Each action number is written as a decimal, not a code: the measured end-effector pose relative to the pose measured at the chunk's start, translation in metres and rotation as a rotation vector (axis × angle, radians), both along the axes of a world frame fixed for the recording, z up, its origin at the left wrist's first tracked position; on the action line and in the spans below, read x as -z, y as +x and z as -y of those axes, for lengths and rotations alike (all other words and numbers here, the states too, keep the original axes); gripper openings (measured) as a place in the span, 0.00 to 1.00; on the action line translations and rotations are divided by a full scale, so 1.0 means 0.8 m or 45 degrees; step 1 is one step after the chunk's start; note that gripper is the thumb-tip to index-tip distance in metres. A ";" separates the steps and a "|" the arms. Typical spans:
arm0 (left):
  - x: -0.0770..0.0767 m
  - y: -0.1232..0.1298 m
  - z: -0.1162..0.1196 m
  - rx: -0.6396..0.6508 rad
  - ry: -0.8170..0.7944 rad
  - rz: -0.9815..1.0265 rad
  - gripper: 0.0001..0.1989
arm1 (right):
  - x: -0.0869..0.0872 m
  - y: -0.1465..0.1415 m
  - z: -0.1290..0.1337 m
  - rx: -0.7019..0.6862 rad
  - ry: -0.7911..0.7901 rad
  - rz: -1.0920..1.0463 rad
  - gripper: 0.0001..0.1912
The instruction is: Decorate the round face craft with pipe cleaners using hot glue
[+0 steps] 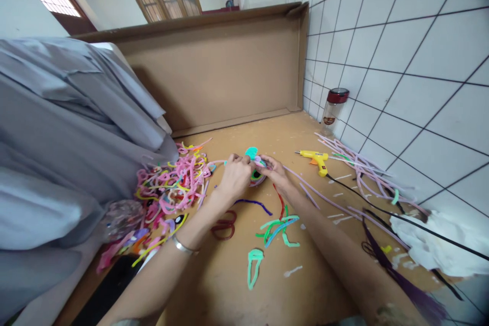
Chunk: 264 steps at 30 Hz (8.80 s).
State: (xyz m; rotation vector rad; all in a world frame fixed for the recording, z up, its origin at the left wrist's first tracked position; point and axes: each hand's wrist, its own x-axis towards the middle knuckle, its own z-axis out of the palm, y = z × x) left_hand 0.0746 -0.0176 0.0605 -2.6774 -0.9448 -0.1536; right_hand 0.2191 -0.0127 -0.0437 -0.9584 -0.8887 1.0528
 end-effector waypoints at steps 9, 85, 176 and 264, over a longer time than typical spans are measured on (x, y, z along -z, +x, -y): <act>-0.001 -0.030 0.004 0.071 -0.006 0.464 0.12 | -0.010 0.003 0.008 0.014 -0.021 -0.020 0.24; 0.092 -0.035 -0.011 -0.129 0.165 1.007 0.08 | -0.010 0.012 0.018 0.091 -0.056 0.043 0.27; 0.074 -0.013 -0.001 -0.187 -0.047 1.080 0.06 | 0.004 0.010 0.015 0.027 0.122 0.191 0.20; 0.075 -0.007 -0.002 -0.309 -0.249 1.154 0.17 | -0.008 0.013 0.025 -0.041 -0.084 0.084 0.28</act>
